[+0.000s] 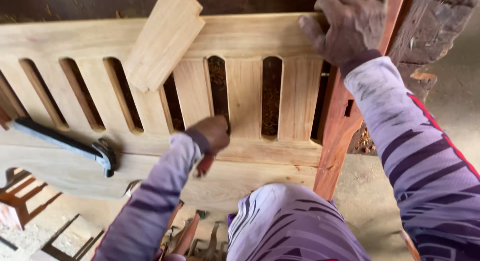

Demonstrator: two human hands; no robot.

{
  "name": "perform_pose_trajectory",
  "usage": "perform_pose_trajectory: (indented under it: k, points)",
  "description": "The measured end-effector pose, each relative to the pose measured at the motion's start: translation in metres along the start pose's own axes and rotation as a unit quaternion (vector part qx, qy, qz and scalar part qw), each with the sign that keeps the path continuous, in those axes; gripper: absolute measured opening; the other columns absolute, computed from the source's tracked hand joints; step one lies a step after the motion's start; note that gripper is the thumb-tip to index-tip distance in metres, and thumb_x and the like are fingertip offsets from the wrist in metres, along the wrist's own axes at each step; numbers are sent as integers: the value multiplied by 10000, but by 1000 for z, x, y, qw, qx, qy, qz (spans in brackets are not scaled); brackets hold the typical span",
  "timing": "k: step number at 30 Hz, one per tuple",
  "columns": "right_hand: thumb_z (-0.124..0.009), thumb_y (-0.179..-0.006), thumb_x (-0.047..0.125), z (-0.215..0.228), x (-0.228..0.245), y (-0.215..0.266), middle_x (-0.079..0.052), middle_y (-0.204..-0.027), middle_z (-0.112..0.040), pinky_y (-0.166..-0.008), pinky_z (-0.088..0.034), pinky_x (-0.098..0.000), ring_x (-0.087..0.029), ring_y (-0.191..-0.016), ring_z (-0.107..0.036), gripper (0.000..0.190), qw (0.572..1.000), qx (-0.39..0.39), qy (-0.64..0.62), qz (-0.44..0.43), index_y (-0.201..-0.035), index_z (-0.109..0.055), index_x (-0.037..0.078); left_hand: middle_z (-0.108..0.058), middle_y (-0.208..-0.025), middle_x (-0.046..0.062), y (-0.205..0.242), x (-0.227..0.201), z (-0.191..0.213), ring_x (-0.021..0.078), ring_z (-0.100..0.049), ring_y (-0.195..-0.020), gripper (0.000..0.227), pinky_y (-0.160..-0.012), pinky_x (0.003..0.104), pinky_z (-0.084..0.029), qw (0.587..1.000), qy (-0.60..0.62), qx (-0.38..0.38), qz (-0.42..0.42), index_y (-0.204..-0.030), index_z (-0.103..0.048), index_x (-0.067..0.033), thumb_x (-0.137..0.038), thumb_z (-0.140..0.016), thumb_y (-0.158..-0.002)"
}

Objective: Clean and refine the joints of a wooden headboard frame using a small hand tool.

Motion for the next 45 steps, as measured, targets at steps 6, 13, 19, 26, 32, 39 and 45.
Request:
perform_pose_trajectory:
  k: [6,13,19,26,32,39,45]
  points:
    - [-680,-1000,247,-16,-7,24,-103,-1015,-674,-903,-476,-450,-288,-982,-648,218,999,-8,34,15,-1074,-686,42,-732,-861,194,2,7,1,359,-733,-814,151,-777,447,-581,976,195,7,97,-836,-756,-25,-124,-650,-795]
    - [-764,-975,291,-8,-3,16,-73,-913,-673,-892,-480,-456,-273,-940,-643,229,994,-3,105,6,-967,-706,70,-695,-689,150,5,12,-4,292,-702,-643,230,-616,432,-572,976,203,-72,21,-719,-731,-10,-140,-600,-856]
    - [-735,-994,269,-8,-10,7,-97,-980,-672,-937,-490,-455,-299,-990,-655,238,999,1,35,-12,-1044,-699,40,-664,-603,110,7,27,1,230,-642,-511,141,-561,419,-551,934,349,-30,73,-704,-697,-19,-110,-628,-786]
    - [-768,-936,283,23,26,-13,-79,-908,-677,-864,-488,-459,-293,-912,-657,195,987,-5,161,25,-938,-723,94,-655,-678,161,-7,42,-20,257,-623,-589,135,-595,412,-532,913,353,-105,173,-760,-729,9,-105,-677,-811]
    - [-690,-1001,202,-32,-20,33,-134,-1011,-667,-858,-497,-441,-307,-952,-649,177,998,11,-44,-48,-1044,-667,32,-700,-724,150,-29,17,-79,315,-670,-680,222,-689,446,-541,1000,10,-1,-10,-807,-811,-56,-227,-677,-852]
    - [-754,-995,238,-6,1,13,-99,-973,-689,-824,-495,-439,-290,-894,-656,199,998,-4,66,19,-997,-692,49,-680,-604,161,49,1,12,246,-707,-534,228,-615,437,-571,824,509,-101,225,-881,-719,-58,-194,-549,-948]
    - [-768,-930,270,17,29,-8,-66,-912,-684,-880,-485,-454,-276,-877,-637,189,985,-6,169,44,-955,-715,91,-668,-740,210,42,-2,8,340,-650,-691,154,-725,501,-536,870,406,-178,216,-835,-701,-5,-91,-583,-885]
Point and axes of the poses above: each hand's wrist, its own y-axis away from the middle knuckle, its own z-axis out of the back of the hand, x = y × z, the point moved 8 cm from there along -y, towards the middle knuckle
